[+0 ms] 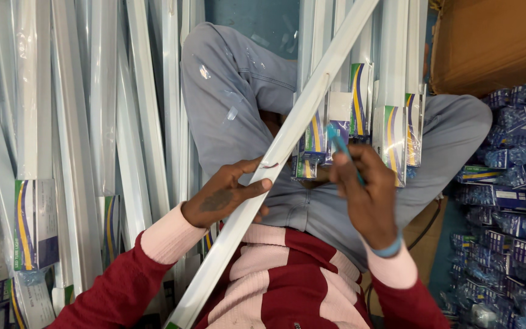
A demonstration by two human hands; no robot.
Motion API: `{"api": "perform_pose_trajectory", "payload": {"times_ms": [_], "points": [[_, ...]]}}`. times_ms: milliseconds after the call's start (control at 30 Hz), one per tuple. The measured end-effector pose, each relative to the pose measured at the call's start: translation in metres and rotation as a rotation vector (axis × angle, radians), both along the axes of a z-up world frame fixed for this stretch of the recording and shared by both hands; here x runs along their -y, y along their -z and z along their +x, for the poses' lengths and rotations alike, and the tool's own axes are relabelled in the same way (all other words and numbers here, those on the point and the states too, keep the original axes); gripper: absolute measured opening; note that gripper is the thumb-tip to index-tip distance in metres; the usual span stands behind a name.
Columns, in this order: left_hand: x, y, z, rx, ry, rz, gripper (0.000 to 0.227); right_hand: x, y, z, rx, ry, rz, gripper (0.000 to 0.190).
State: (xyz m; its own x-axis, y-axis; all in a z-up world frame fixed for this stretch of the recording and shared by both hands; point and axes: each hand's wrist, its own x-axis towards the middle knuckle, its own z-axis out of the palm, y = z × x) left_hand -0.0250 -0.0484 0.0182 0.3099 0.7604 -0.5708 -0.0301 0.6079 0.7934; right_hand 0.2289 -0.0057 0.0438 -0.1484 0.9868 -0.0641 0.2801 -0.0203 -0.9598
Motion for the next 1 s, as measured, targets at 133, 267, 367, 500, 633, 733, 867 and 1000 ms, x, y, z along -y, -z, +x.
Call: {"api": "perform_pose_trajectory", "payload": {"times_ms": [133, 267, 367, 500, 633, 733, 867, 1000], "points": [[-0.002, 0.026, -0.01, -0.011, 0.131, 0.142, 0.049, -0.003, 0.032, -0.032, -0.39, 0.048, -0.394, 0.012], [-0.001, 0.014, -0.017, -0.552, 0.313, 0.488, 0.035, 0.005, 0.043, -0.053, -0.561, 0.01, -0.369, 0.032], [0.003, -0.019, -0.014, -1.257, 0.163, 0.875, 0.04, 0.007, 0.044, -0.059, -0.638, 0.044, -0.373, 0.038], [-0.007, -0.053, -0.001, -1.632, -0.007, 1.265, 0.051, 0.006, 0.044, -0.058, -0.769, 0.035, -0.356, 0.037], [-0.01, -0.055, 0.013, -0.805, 0.02, 0.78, 0.035, 0.005, 0.048, -0.06, -0.654, 0.047, -0.329, 0.035], [-0.019, -0.036, 0.01, -0.645, 0.071, 0.693, 0.031, 0.005, 0.052, -0.06, -0.654, 0.035, -0.212, 0.036], [-0.027, -0.009, -0.003, -0.549, 0.22, 0.808, 0.019, 0.004, 0.055, -0.06, -0.546, 0.054, -0.164, 0.039], [-0.021, 0.013, -0.001, -0.805, 0.288, 1.199, 0.018, 0.003, 0.055, -0.061, -0.527, 0.059, -0.157, 0.042]]}}
